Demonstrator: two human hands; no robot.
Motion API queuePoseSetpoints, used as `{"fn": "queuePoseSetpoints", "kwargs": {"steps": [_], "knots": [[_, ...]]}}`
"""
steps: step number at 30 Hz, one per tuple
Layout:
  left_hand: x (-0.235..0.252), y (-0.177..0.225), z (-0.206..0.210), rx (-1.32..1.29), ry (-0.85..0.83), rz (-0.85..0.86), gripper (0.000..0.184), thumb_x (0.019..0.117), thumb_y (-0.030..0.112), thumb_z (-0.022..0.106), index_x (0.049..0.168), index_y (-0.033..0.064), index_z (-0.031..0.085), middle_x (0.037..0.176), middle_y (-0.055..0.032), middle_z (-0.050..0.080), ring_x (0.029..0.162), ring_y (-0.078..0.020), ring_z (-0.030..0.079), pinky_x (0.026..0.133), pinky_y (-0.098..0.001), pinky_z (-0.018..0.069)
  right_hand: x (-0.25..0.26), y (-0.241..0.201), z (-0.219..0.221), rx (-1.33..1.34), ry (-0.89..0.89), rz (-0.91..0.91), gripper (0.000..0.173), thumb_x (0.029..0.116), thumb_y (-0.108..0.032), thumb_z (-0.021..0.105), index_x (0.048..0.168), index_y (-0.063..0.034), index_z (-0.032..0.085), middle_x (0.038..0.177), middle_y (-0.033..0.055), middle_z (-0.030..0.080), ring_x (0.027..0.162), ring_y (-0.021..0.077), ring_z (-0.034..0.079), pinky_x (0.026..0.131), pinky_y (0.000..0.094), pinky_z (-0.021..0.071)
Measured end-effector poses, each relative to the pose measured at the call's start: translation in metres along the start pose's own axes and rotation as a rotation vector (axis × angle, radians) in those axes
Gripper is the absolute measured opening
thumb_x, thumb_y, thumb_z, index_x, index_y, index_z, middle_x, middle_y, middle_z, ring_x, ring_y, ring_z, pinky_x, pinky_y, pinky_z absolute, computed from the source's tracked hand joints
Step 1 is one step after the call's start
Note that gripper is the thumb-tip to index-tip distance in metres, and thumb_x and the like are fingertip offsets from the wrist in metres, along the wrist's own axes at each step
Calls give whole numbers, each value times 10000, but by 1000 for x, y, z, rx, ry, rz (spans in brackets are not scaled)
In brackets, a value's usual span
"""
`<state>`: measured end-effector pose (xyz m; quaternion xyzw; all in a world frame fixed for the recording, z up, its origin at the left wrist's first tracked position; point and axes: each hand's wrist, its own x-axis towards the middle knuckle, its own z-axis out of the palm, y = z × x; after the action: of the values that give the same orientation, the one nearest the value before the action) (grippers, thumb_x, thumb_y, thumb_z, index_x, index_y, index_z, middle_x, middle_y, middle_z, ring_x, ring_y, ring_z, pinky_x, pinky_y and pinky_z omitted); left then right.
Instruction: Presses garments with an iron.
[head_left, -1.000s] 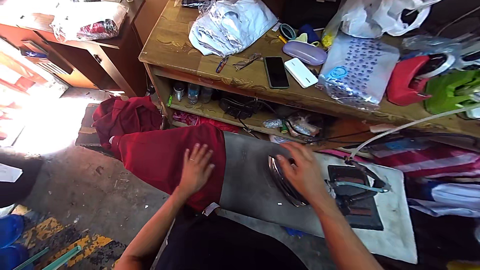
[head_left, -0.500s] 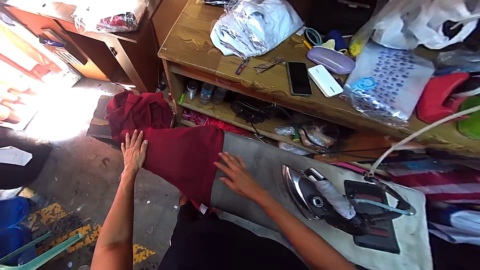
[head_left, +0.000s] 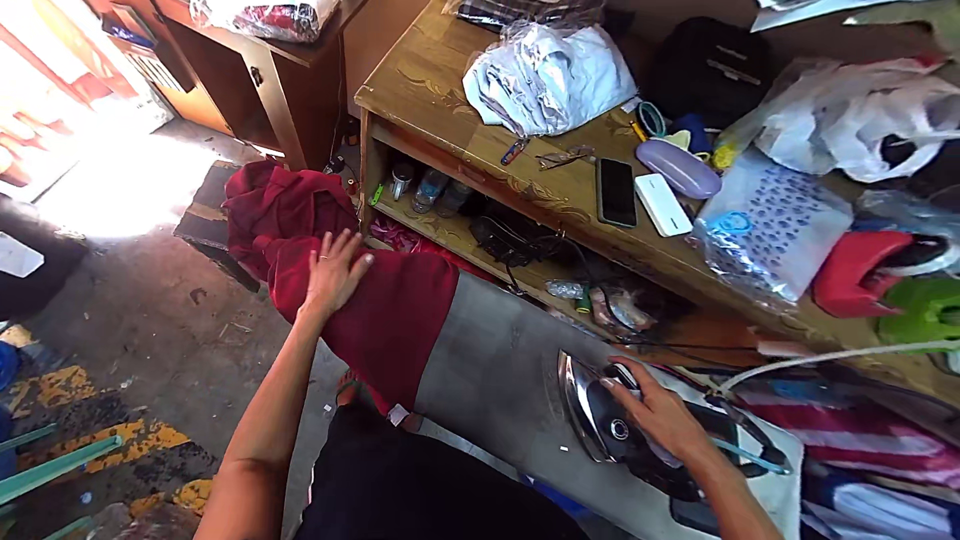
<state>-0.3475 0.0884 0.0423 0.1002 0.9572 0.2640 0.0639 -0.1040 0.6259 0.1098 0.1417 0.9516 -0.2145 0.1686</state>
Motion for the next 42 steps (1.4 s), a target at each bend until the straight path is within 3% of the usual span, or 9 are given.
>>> {"fn": "queuePoseSetpoints", "kwargs": {"steps": [3,7,11,15,20,26,32,38,42], "knots": [[-25,-44,-27,-122,300,-124,603,1069,523,369,1512,137,504,1618,-107,410,1537,-346,286,1233,-604,220,0,-41,5,-39,2,-36,568,1017,-463,541,1468,-120,512,1017,269,701,868,452,701,790,671,522],[-85,-120,-15,-498,411,-599,513,1095,392,396,1368,9,602,1384,-211,609,1324,-317,559,1133,-508,410,19,-143,15,-114,-90,-203,587,1018,-542,485,1467,-165,527,1012,215,719,905,418,711,797,640,538],[-135,-161,13,-589,368,-818,460,1105,323,409,1291,-40,622,1230,-253,660,1156,-330,632,1027,-517,462,56,-274,34,-174,-225,-573,563,993,-520,591,1435,-174,542,1036,155,725,919,349,714,802,572,564],[-176,-183,21,-483,253,-877,402,1091,285,465,1307,-12,630,1234,-239,678,1193,-352,637,1060,-558,449,78,-400,83,-397,-412,-912,535,966,-177,632,1482,-233,501,1084,203,700,977,432,689,798,626,536],[-247,-219,33,-408,58,-961,383,1080,274,503,1292,-15,640,1235,-259,674,1207,-403,626,1054,-611,438,92,-486,117,-490,-425,-1001,431,995,-110,559,1416,-193,522,965,198,681,879,419,690,710,594,537],[-335,-246,63,-405,-136,-1124,353,1062,238,553,1278,-25,649,1237,-269,675,1217,-427,617,1054,-625,432,173,-492,104,-267,-227,-584,446,914,-200,681,1347,-174,576,1014,199,708,939,426,700,745,648,547],[-325,-241,73,-405,-186,-1077,342,1063,212,549,1293,-24,638,1241,-260,678,1206,-411,629,1052,-610,441,190,-419,76,-219,-143,-441,437,883,-136,715,1292,-71,577,1043,216,697,980,414,693,815,622,548],[-231,-187,40,-224,340,-686,377,1061,181,495,1328,-62,600,1348,-299,603,1301,-448,555,1130,-568,402,111,-326,66,-190,-134,-373,504,951,-387,715,1370,-157,556,911,156,708,831,364,703,741,581,565],[-132,-125,6,-77,630,-194,350,1017,179,512,1244,-39,666,1357,-268,613,1345,-425,529,1174,-517,371,57,-289,84,-163,-237,-351,579,1012,-586,476,1397,-159,550,971,163,708,894,375,704,762,589,551]]}}
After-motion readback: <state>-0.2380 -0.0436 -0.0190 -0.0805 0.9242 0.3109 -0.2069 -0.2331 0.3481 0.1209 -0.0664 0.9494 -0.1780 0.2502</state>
